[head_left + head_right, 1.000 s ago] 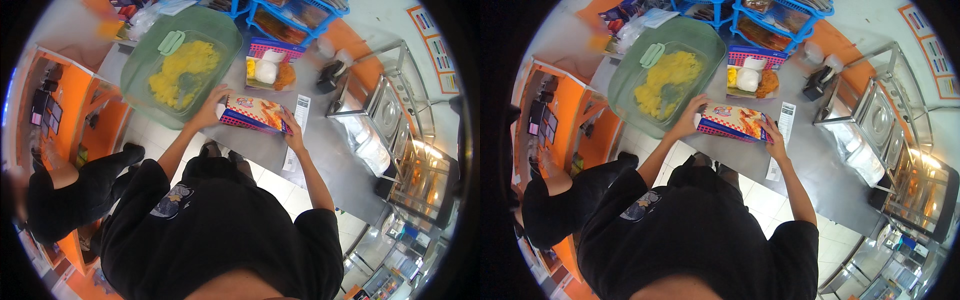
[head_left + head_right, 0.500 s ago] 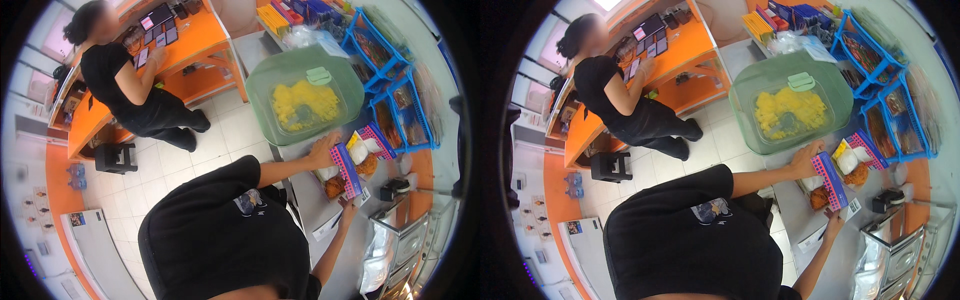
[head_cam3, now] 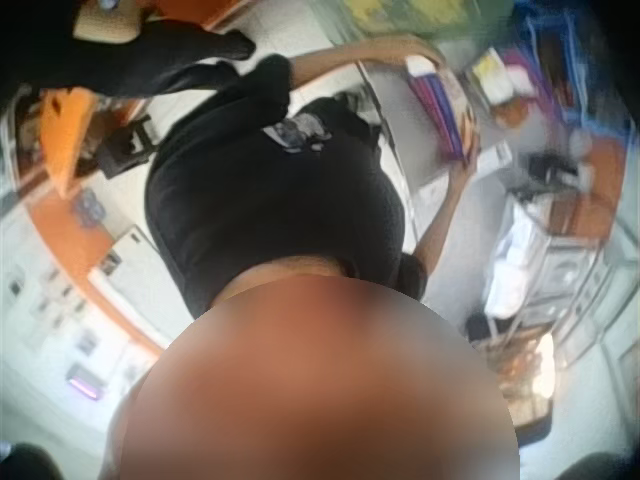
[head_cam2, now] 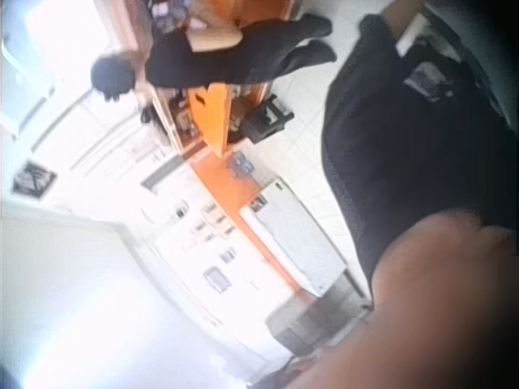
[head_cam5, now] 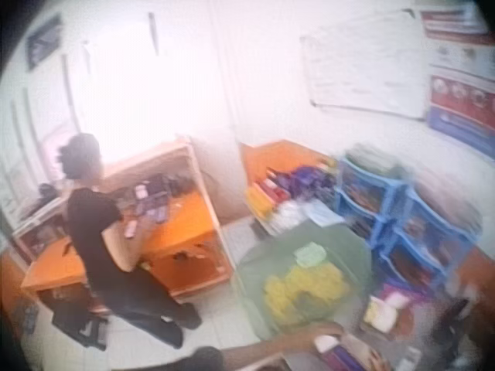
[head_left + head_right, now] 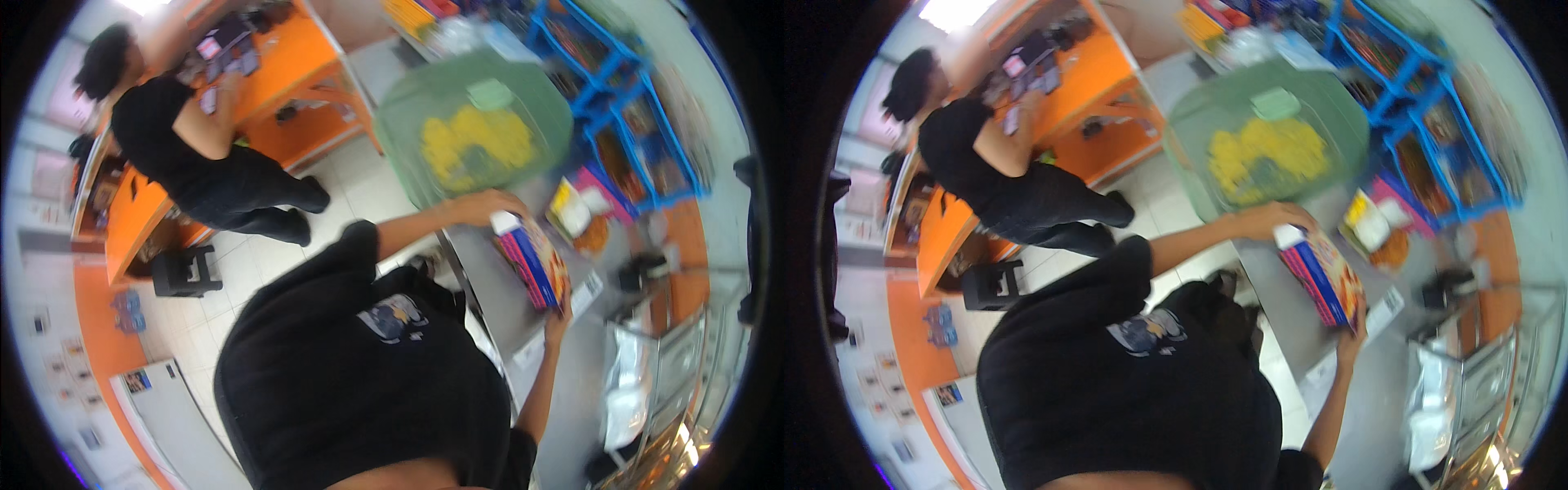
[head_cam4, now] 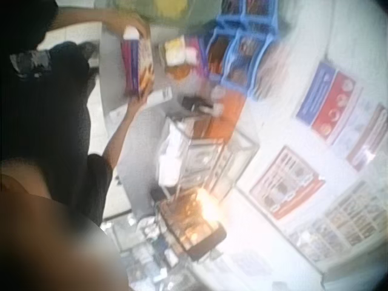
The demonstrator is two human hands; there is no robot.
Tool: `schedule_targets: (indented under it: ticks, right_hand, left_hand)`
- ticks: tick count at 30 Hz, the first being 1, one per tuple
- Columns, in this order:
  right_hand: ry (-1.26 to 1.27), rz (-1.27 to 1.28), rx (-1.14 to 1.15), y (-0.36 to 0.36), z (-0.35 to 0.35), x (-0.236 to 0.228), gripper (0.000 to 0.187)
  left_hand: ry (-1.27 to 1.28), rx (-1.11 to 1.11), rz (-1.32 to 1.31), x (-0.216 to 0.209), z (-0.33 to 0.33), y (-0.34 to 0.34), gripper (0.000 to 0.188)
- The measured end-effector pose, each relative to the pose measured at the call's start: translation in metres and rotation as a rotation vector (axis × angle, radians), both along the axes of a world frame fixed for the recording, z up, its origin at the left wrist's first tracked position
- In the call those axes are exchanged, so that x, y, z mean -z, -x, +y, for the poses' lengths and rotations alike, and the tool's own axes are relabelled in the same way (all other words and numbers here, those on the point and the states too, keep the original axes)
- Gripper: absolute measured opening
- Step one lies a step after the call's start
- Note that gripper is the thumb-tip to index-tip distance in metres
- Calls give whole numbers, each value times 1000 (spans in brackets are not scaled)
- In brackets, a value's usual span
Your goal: The person assembles a takeout meal by scooping yellow food into a box, adding white buns, and writing on a receipt. They then close the box and place it on the counter.
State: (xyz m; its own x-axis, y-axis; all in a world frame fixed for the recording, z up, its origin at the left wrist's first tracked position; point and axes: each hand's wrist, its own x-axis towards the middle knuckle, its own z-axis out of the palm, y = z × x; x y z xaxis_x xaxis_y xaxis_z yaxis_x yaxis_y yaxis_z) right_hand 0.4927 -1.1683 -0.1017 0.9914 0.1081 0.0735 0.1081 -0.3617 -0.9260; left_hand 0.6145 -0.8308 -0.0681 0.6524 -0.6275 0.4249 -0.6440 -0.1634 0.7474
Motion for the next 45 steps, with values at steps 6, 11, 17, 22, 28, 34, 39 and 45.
schedule_targets:
  ticks: [6,11,17,22,28,34,39,45]
  right_hand:
    - [-189,465,-126,8,-9,-31,87]
    - [-463,678,-204,-2,-8,-72,64]
    - [-204,549,123,6,52,-65,83]
    - [-133,794,320,3,41,-65,111]
    - [-503,909,375,-1,42,-72,93]
    - [-404,494,624,11,60,-71,93]
    - [-446,487,621,26,66,-44,80]
    - [-176,512,574,40,63,-15,61]
  left_hand:
    - [-320,-50,375,30,13,61,78]
    - [-760,122,236,-2,26,48,102]
    - [-307,5,637,-4,-4,51,80]
    - [-277,-363,795,14,-43,60,70]
    - [-101,-350,761,21,-50,56,84]
    - [-84,-342,796,26,-50,52,83]
    - [-33,-330,711,24,-53,59,81]
    - [-15,-356,722,33,-54,67,72]
